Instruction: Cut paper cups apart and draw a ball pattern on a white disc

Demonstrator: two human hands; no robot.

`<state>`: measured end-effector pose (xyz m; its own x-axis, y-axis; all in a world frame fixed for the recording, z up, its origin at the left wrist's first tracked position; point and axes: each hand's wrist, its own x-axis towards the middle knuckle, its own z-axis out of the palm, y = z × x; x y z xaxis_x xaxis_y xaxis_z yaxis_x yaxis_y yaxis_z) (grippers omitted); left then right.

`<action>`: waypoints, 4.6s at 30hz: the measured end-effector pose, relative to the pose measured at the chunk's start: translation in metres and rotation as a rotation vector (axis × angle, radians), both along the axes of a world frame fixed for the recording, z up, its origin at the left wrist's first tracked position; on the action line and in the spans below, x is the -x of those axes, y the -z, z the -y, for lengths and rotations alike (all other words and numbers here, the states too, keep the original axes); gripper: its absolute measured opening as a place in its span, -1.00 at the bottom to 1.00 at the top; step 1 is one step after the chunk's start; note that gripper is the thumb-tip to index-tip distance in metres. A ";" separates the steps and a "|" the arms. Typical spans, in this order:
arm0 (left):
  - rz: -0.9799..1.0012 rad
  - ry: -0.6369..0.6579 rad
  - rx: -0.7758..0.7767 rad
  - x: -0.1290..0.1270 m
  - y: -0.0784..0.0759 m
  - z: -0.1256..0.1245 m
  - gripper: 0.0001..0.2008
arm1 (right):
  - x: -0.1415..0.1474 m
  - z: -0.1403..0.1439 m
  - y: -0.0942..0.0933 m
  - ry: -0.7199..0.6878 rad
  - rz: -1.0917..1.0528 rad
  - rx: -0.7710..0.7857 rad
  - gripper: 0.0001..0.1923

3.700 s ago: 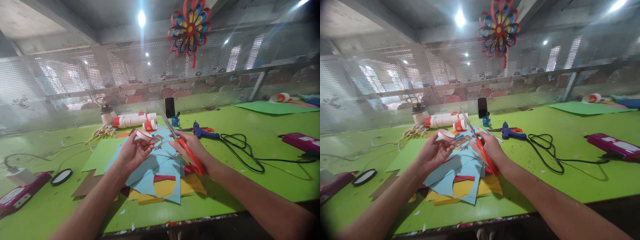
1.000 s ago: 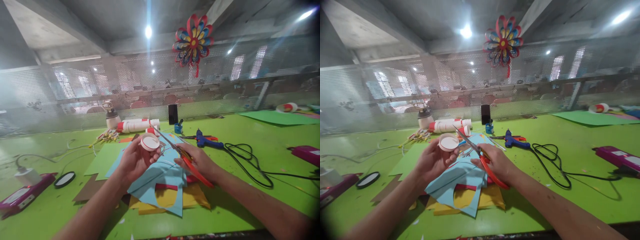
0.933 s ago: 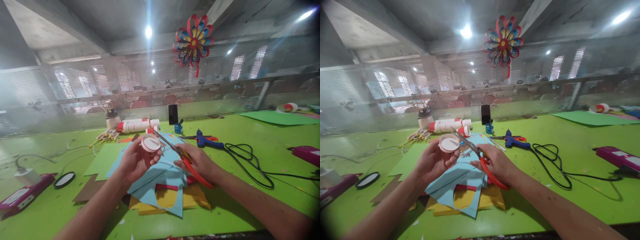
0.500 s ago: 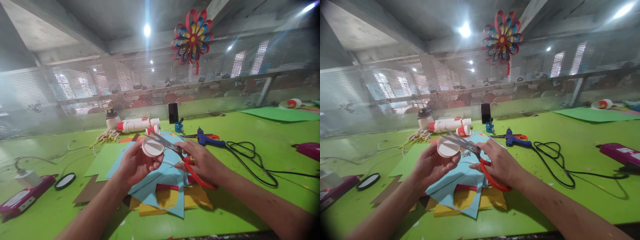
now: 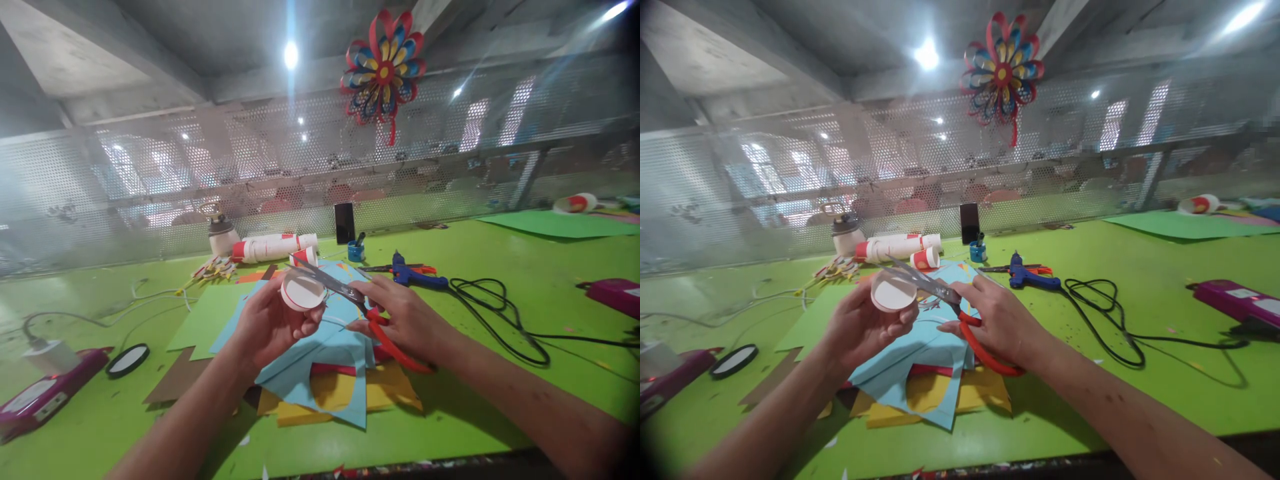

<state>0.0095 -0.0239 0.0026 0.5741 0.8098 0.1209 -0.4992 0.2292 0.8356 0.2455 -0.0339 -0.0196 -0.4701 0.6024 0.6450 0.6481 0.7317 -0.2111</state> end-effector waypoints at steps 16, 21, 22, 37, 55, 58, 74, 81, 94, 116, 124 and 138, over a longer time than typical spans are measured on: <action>0.020 0.029 0.048 0.001 -0.006 0.002 -0.67 | -0.002 0.000 0.000 -0.006 0.011 -0.045 -0.42; 0.002 0.022 0.052 0.002 -0.006 0.002 -0.65 | -0.003 0.000 -0.001 -0.030 0.017 -0.101 -0.43; 0.002 0.019 0.054 0.002 -0.006 0.002 -0.64 | -0.003 0.000 -0.001 -0.037 0.018 -0.111 -0.43; 0.017 0.044 0.077 0.005 -0.006 0.001 -0.64 | -0.003 0.002 -0.004 -0.030 0.050 -0.187 -0.43; 0.052 0.163 0.136 0.011 -0.005 -0.004 -0.53 | -0.006 0.001 -0.002 -0.028 0.088 -0.179 -0.48; 0.073 0.154 0.147 0.010 -0.005 -0.005 -0.54 | -0.007 0.001 -0.001 -0.022 0.099 -0.170 -0.48; 0.087 -0.048 0.111 0.002 -0.010 -0.003 -0.70 | -0.022 -0.031 0.017 0.298 0.021 0.082 -0.67; 0.143 -0.103 0.103 0.003 -0.014 -0.001 -0.68 | -0.021 -0.036 0.016 0.252 -0.011 0.183 -0.64; 0.162 -0.245 0.046 0.000 -0.010 -0.001 -0.75 | -0.015 -0.029 0.011 0.215 -0.137 0.203 -0.64; -0.147 -0.690 -0.423 -0.010 -0.004 0.000 -0.54 | -0.012 -0.033 0.023 0.231 -0.164 0.182 -0.65; -0.215 -0.685 -0.506 -0.012 -0.003 0.001 -0.53 | -0.012 -0.032 0.024 0.230 -0.179 0.178 -0.64; -0.108 -0.450 -0.375 -0.004 -0.002 -0.001 -0.52 | -0.012 -0.027 0.019 0.059 -0.188 0.093 -0.58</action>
